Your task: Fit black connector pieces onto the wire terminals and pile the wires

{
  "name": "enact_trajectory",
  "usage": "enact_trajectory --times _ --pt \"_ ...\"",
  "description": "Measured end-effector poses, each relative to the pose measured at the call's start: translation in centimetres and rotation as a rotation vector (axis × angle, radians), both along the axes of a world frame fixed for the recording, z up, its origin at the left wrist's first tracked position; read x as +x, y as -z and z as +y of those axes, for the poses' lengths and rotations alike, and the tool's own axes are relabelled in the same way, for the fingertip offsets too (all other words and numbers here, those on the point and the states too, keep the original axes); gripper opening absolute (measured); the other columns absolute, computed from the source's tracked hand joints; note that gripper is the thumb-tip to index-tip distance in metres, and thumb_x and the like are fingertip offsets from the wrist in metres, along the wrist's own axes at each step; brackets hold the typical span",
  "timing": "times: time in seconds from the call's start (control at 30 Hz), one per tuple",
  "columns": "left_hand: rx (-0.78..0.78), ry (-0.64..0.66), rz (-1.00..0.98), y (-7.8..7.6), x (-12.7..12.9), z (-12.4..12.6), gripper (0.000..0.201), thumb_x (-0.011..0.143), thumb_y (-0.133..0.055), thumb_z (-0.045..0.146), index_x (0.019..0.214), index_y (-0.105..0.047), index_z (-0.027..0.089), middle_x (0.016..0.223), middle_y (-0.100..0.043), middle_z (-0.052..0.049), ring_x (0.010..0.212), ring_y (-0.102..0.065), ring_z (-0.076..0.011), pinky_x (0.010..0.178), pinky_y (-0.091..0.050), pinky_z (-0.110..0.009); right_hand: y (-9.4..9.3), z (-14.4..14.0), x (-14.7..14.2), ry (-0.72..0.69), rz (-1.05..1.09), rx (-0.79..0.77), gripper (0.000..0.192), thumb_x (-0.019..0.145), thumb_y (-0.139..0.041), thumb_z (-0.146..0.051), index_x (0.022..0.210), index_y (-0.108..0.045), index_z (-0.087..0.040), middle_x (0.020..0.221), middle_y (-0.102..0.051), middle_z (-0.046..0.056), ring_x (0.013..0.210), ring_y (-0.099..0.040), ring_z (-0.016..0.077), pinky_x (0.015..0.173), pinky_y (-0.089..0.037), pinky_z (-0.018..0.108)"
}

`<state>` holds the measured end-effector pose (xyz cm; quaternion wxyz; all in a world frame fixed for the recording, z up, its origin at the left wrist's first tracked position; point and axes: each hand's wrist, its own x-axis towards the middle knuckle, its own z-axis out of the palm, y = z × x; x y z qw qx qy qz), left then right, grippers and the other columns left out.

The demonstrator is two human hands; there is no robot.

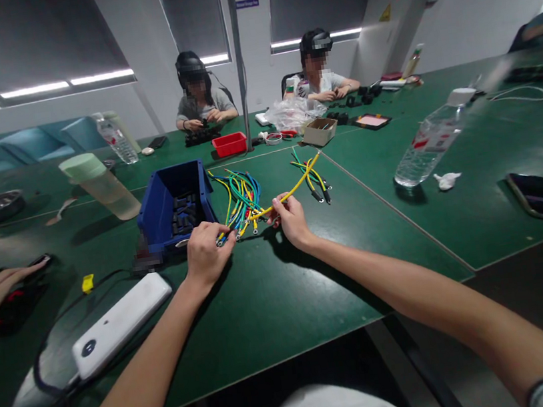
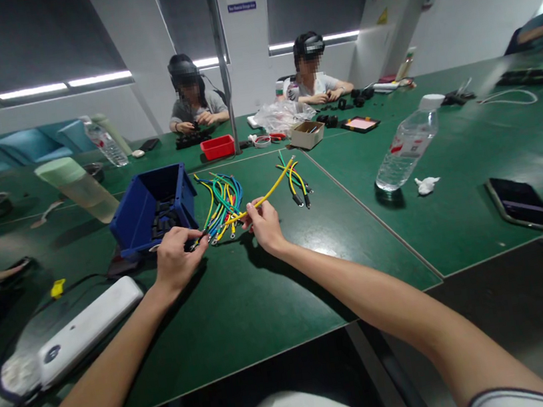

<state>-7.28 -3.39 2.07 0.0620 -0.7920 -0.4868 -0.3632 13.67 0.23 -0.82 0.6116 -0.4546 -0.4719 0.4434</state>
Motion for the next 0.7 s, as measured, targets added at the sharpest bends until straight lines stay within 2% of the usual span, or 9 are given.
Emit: enact_trajectory --times 0.23,0.5,0.7 --pt "-0.029 0.047 0.009 0.03 -0.03 0.08 0.014 0.083 -0.058 0.032 0.085 -0.063 0.018 0.083 -0.067 -0.006 0.083 -0.057 -0.0213 0.078 -0.042 -0.035 -0.06 -0.02 -0.04 0.006 0.007 0.008 0.026 0.082 -0.052 -0.046 0.088 -0.043 -0.022 0.061 -0.06 -0.003 0.047 -0.058 0.0134 0.042 -0.041 0.023" --pt "-0.012 0.037 0.066 -0.19 -0.1 0.0 0.021 0.083 -0.061 0.033 0.097 -0.066 0.019 0.09 -0.069 -0.006 0.089 -0.054 -0.0233 0.079 -0.04 -0.037 0.02 -0.1 -0.08 0.022 0.032 0.026 0.028 0.08 -0.053 -0.048 0.087 -0.044 -0.022 0.059 -0.061 -0.004 0.045 -0.058 0.0133 0.04 -0.04 0.022" --pt "-0.048 0.032 0.063 -0.21 -0.03 -0.01 0.017 0.083 -0.061 0.033 0.094 -0.068 0.022 0.09 -0.07 -0.003 0.092 -0.052 -0.0235 0.082 -0.038 -0.038 -0.31 -0.51 -0.18 0.025 0.06 0.046 0.028 0.08 -0.054 -0.047 0.086 -0.045 -0.022 0.056 -0.059 -0.005 0.045 -0.058 0.013 0.041 -0.041 0.022"
